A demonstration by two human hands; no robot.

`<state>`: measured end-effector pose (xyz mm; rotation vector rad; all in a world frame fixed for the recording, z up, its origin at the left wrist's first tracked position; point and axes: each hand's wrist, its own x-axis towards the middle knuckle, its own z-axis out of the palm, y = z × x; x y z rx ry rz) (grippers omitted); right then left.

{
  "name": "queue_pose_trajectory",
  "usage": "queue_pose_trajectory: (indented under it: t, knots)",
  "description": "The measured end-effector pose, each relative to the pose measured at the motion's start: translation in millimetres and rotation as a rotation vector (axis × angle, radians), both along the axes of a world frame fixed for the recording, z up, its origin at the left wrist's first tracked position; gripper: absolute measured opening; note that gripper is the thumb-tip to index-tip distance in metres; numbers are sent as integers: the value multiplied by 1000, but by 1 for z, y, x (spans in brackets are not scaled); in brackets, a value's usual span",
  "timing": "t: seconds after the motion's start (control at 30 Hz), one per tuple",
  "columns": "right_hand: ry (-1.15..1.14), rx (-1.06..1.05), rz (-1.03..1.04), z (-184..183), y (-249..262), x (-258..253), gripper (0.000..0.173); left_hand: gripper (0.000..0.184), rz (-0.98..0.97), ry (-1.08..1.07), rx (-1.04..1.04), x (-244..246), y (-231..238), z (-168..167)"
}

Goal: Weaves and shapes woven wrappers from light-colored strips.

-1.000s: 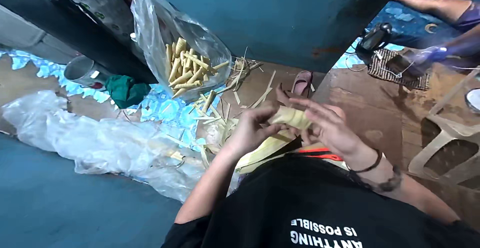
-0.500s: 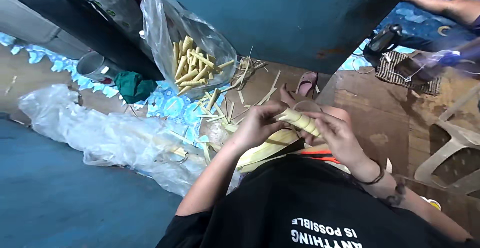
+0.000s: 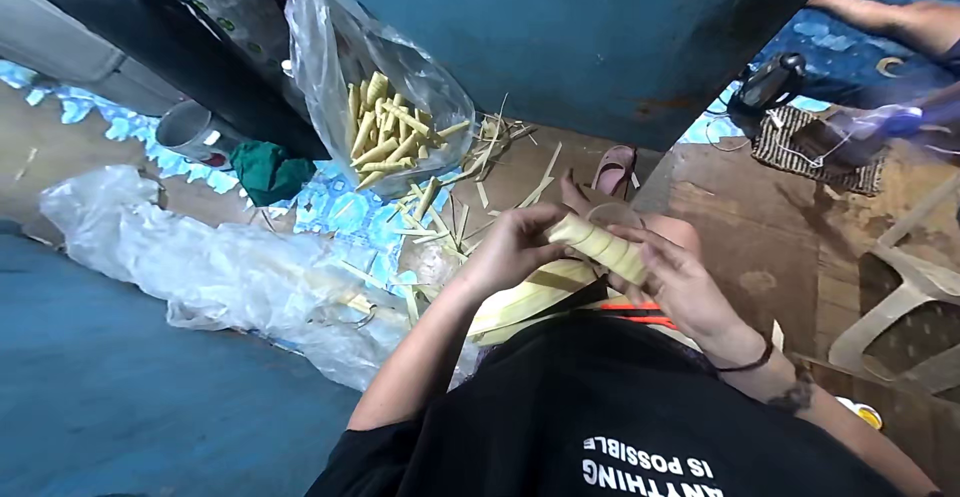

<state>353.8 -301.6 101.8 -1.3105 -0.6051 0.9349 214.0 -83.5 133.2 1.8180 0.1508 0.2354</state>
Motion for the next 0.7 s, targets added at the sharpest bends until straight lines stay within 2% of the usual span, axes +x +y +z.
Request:
queue_pose_trajectory:
  t: [0.03, 0.07, 0.1, 0.13, 0.17, 0.2, 0.23, 0.27, 0.3, 0.33, 0.37, 0.4, 0.43, 0.47, 0.5, 0.53, 0.57, 0.6, 0.63, 0.67, 0.7]
  knots:
    - [226, -28, 3, 4, 1, 1, 41, 24, -6, -9, 0, 0, 0, -1]
    - [264, -35, 1, 5, 0, 2, 43, 22, -7, -17, -3, 0, 0, -1]
    - [120, -20, -2, 3, -1, 1, 39, 21, -3, -21, -5, 0, 0, -2]
    - [-155, 14, -12, -2, -3, -1, 33, 20, 7, -20, -3, 0, 1, -1]
    - [-467, 47, -34, -8, -4, -2, 38, 19, 21, -15, 2, -1, 2, 0]
    - [-673, 80, -60, -13, -5, -1, 46, 19, 30, -10, 10, -2, 3, 1]
    - [-667, 97, -63, -16, -6, -1, 44, 20, 26, -1, 11, -3, 4, 2]
    - [-450, 92, -40, -14, -7, -2, 36, 22, 18, 6, 7, -3, 5, 3]
    - [-98, 63, -9, -8, -8, -2, 31, 22, 8, 13, 7, -3, 6, 3]
    - [205, 25, 10, -4, -7, -1, 37, 20, 2, 18, 13, -3, 6, 3]
    - [334, 12, 17, -2, -7, 0, 42, 18, -1, 19, 20, -3, 5, 3]
    - [272, 24, 11, -3, -7, 1, 41, 17, -1, 14, 29, -2, 5, 3]
    - [54, 53, -12, -5, -8, -1, 36, 17, 5, 5, 38, -1, 6, 3]
    - [-259, 79, -43, -10, -9, -2, 36, 17, 15, 2, 39, -1, 6, 4]
    - [-544, 97, -78, -17, -9, -3, 44, 18, 22, 7, 35, -1, 6, 4]
    - [-673, 107, -105, -20, -10, -2, 46, 20, 25, 21, 31, -1, 6, 5]
    - [-590, 95, -95, -19, -11, -3, 41, 22, 19, 32, 28, -1, 7, 6]
    - [-314, 61, -64, -14, -11, -3, 33, 24, 5, 40, 29, -2, 8, 6]
    - [21, 23, -38, -8, -10, -2, 33, 23, -3, 41, 30, -2, 8, 6]
    - [247, -11, -32, -4, -10, 0, 39, 21, -2, 37, 27, -2, 8, 5]
    - [264, -30, -39, -3, -10, 0, 40, 18, 1, 32, 26, -1, 8, 5]
